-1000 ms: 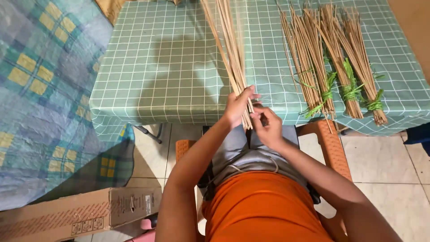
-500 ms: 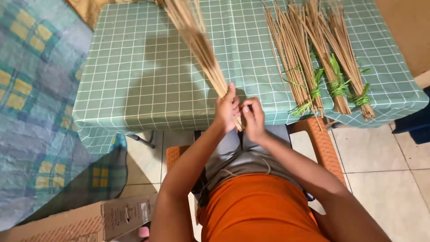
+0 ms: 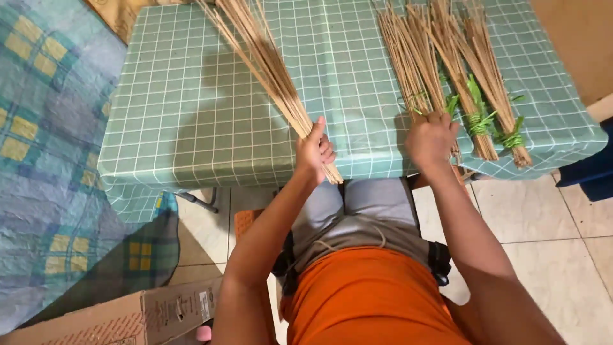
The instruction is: Bundling and tying thin wooden sticks together using green plastic strips.
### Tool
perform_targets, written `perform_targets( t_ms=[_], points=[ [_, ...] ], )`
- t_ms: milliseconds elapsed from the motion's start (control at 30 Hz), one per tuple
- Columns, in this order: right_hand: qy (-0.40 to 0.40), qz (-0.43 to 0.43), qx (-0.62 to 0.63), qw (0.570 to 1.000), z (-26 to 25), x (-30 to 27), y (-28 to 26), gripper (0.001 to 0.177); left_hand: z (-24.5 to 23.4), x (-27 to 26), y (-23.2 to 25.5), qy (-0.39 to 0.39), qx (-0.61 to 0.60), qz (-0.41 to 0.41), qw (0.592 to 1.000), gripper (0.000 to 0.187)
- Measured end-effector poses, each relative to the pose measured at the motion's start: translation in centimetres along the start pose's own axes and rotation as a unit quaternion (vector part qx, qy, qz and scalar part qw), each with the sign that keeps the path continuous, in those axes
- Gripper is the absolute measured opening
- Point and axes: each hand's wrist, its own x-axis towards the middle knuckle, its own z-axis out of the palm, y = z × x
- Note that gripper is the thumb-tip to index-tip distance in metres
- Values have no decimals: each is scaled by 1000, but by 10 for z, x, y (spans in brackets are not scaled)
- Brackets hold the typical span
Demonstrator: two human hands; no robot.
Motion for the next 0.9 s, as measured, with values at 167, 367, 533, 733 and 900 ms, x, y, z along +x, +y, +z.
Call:
perform_targets(
  t_ms=[167,367,533,733,900],
  points=[
    [21,-12,-41,999,15,-6,-3,14,-4,0,-2,10,-23,0,1000,49],
    [68,-35,-52,996,17,2,2,13,-5,-1,4,19,-35,12,999,50],
    [99,-41,19,994,-1,18,-8,11,-2,-14,17,-11,-3,23,1000,45],
    [163,-85,136,973,-126,42,-81,12,4,-24,10,-25,-7,49,998,45],
    [-72,-60,452,887,-148,14,-156,10,14,-18,1,32,26,93,995,32]
  ],
)
